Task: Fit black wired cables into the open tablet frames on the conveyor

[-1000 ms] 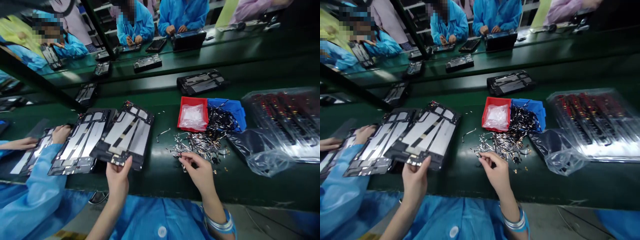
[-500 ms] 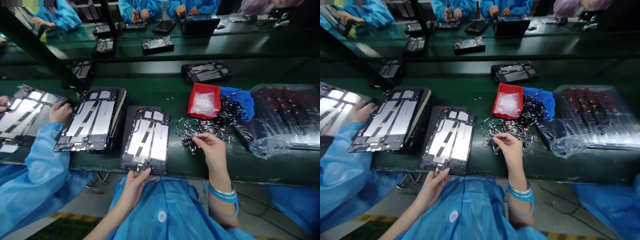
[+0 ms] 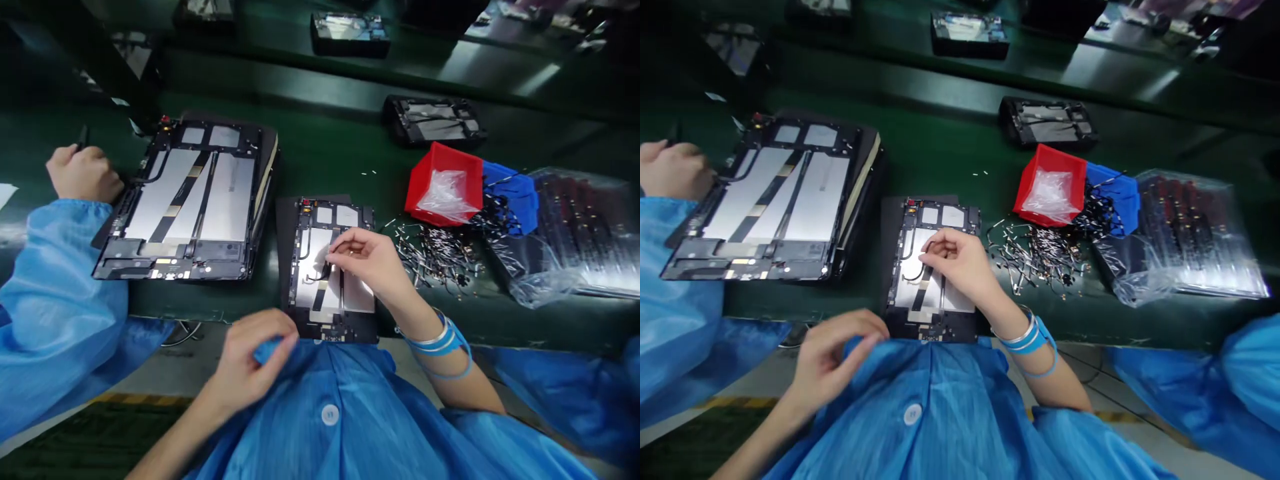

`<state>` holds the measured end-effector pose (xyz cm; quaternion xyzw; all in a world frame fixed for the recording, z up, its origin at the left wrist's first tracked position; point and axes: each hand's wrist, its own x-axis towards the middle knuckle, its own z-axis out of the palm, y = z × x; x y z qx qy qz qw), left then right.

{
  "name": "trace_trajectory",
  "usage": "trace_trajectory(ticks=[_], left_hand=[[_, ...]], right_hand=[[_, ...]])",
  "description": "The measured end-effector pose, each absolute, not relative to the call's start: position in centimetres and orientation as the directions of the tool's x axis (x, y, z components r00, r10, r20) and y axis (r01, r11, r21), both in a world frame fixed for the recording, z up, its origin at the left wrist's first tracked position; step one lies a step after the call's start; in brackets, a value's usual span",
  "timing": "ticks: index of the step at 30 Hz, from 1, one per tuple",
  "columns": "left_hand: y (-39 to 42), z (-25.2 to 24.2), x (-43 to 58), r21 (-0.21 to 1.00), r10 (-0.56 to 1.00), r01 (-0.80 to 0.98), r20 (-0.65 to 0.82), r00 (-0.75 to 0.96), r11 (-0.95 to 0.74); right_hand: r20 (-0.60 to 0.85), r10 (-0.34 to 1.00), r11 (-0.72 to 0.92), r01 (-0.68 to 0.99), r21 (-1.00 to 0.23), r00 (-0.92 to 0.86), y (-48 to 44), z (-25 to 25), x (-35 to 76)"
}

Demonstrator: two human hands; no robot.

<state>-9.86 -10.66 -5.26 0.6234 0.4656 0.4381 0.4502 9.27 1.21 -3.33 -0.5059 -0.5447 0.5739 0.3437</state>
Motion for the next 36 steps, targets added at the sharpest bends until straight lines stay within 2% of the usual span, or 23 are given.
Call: trace_trajectory(ticks=[1, 3, 5, 8, 13, 21, 28, 36], left_hand=[[-10.0, -5.5, -10.6, 0.884, 0.957, 0.365, 0.272, 0.103, -0.291], [-8.8, -6.5, -11.5, 0.667, 0.89, 0.626, 0.444, 0.102, -0.404], [-8.0, -7.7, -11.9, 0.506, 0.863, 0.741, 0.467, 0.195, -0.441], [-7.4, -8.7, -11.8, 0.416, 0.874, 0.794, 0.398, 0.278, -0.442], [-7.1, -9.2, -11.3, 0.421, 0.9, 0.806, 0.318, 0.3, -0.417], [-7.5, -10.1, -11.7, 0.587, 0.914, 0.707, 0.326, 0.241, -0.395], [-7.5, -10.2, -11.3, 0.553, 0.919, 0.736, 0.275, 0.281, -0.391], [-7.5, -10.1, -11.1, 0.45, 0.916, 0.804, 0.283, 0.284, -0.388]], right_hand=[[-0.216, 0.942, -0.173, 0.177, -0.969, -0.259, 1.3, -3.6, 8.5], [-0.229, 0.941, -0.176, 0.219, -0.96, -0.248, 1.7, -4.1, 7.3], [-0.232, 0.948, -0.172, 0.262, -0.95, -0.22, 2.2, -4.7, 6.5], [-0.214, 0.959, -0.145, 0.331, -0.933, -0.184, 2.9, -5.3, 6.0], [-0.187, 0.963, -0.092, 0.42, -0.903, -0.192, 3.2, -5.6, 6.2], [-0.248, 0.943, -0.146, 0.393, -0.908, -0.222, 3.7, -5.4, 6.6], [-0.213, 0.951, -0.082, 0.483, -0.872, -0.223, 3.4, -5.5, 6.8], [-0.171, 0.964, -0.04, 0.531, -0.847, -0.201, 3.2, -5.4, 6.9]])
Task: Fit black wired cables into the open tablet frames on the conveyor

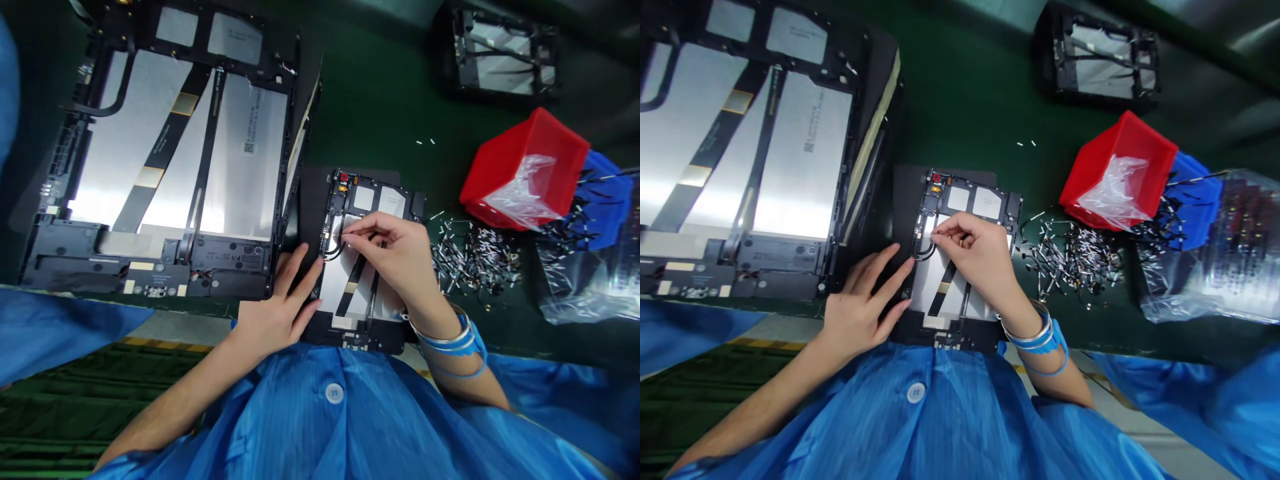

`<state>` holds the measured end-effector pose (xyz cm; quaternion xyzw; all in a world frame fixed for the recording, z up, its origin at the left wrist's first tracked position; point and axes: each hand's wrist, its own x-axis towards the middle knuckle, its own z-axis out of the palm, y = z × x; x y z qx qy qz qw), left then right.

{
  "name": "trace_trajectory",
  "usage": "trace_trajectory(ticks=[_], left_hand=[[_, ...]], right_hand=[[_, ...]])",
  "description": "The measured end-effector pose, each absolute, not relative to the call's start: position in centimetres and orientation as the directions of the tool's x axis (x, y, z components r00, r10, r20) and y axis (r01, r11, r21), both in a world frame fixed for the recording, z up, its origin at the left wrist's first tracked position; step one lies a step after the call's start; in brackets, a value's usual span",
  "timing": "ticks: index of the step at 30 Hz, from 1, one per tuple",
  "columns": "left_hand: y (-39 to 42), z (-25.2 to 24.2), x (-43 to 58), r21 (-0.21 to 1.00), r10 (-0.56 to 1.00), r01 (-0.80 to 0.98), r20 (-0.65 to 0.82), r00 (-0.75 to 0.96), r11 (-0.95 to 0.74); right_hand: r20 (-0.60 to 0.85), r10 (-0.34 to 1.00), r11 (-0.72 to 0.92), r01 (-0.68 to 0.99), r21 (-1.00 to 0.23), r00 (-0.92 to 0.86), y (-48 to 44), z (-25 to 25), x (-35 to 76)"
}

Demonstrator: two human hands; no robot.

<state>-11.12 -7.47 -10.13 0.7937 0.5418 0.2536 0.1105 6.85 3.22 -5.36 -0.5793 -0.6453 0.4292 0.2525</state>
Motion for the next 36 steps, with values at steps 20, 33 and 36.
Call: trace_trajectory(ticks=[20, 33, 36], left_hand=[[-6.5, -9.3, -10.3, 0.404, 0.909, 0.819, 0.257, 0.327, -0.408], [-5.0, -8.3, -10.7, 0.337, 0.801, 0.73, 0.18, 0.57, -0.595], [-4.7, -8.5, -10.7, 0.316, 0.79, 0.727, 0.174, 0.588, -0.61]], right_hand=[[-0.301, 0.898, 0.042, 0.742, -0.669, -0.322, 6.7, -4.7, 6.9], [-0.279, 0.905, 0.115, 0.819, -0.563, -0.319, 6.2, -4.4, 6.3], [-0.172, 0.932, 0.208, 0.859, -0.468, -0.32, 5.3, -4.4, 6.8]])
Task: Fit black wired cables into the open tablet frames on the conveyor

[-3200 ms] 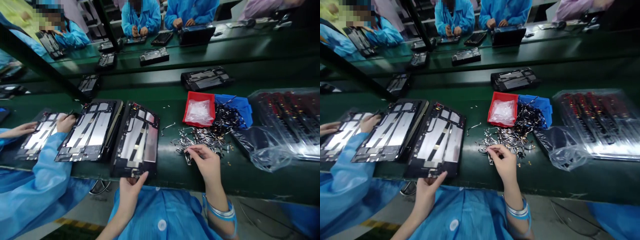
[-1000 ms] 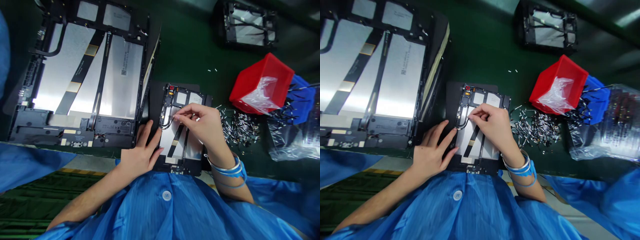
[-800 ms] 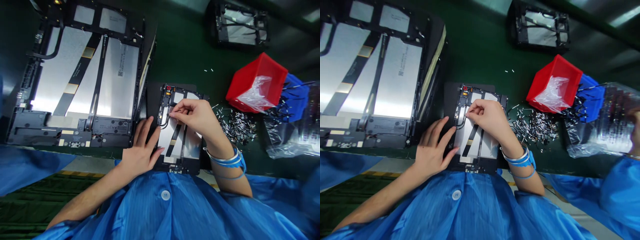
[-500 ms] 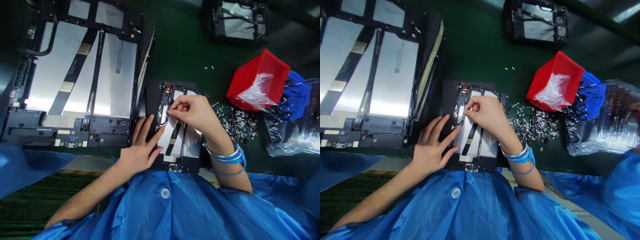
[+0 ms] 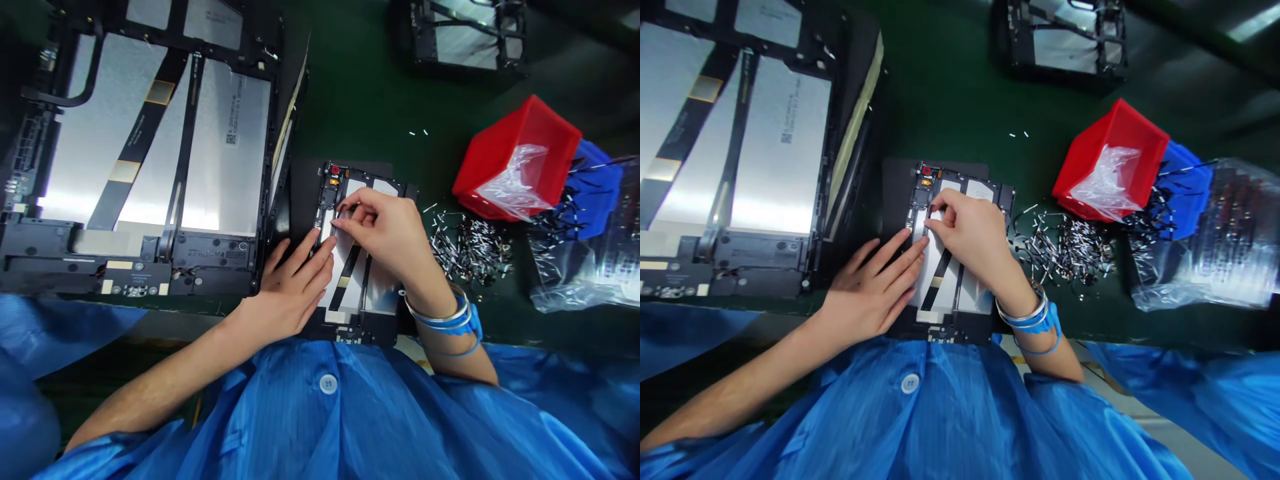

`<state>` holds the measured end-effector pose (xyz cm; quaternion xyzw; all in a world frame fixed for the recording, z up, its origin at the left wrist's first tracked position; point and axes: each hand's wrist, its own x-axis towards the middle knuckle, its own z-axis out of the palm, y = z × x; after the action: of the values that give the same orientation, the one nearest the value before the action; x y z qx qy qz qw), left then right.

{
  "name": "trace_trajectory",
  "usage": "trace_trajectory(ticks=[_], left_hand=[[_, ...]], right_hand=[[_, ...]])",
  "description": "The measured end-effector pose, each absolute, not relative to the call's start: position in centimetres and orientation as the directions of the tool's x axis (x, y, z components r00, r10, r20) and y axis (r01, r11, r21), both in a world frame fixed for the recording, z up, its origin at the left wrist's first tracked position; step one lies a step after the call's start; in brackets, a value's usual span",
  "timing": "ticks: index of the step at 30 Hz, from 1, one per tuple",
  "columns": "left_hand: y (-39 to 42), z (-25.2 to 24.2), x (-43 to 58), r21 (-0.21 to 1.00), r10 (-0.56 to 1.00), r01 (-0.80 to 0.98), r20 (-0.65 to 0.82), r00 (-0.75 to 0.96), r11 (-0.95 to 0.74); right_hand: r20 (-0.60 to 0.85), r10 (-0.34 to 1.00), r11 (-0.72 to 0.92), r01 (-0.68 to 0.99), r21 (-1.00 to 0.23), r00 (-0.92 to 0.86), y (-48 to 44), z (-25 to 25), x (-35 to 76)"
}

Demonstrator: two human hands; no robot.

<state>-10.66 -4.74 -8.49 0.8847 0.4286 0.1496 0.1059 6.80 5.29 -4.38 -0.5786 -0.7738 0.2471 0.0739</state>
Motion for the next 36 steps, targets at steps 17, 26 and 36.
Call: trace_trajectory(ticks=[17, 26, 36], left_hand=[[-4.4, -8.1, -10.0, 0.308, 0.795, 0.734, 0.253, 0.551, -0.606], [-8.5, -8.9, -9.7, 0.607, 0.92, 0.694, 0.308, 0.243, -0.386], [-11.3, -6.5, -7.6, 0.939, 0.991, 0.316, -0.134, -0.022, 0.134]], right_hand=[[0.082, 0.789, 0.603, 0.793, 0.082, -0.609, 1.9, -5.5, 8.0], [0.212, 0.955, 0.238, 0.962, -0.137, -0.206, -2.3, -3.6, 12.9], [-0.209, 0.976, -0.063, 0.825, -0.562, -0.068, -5.3, -4.2, 15.2]])
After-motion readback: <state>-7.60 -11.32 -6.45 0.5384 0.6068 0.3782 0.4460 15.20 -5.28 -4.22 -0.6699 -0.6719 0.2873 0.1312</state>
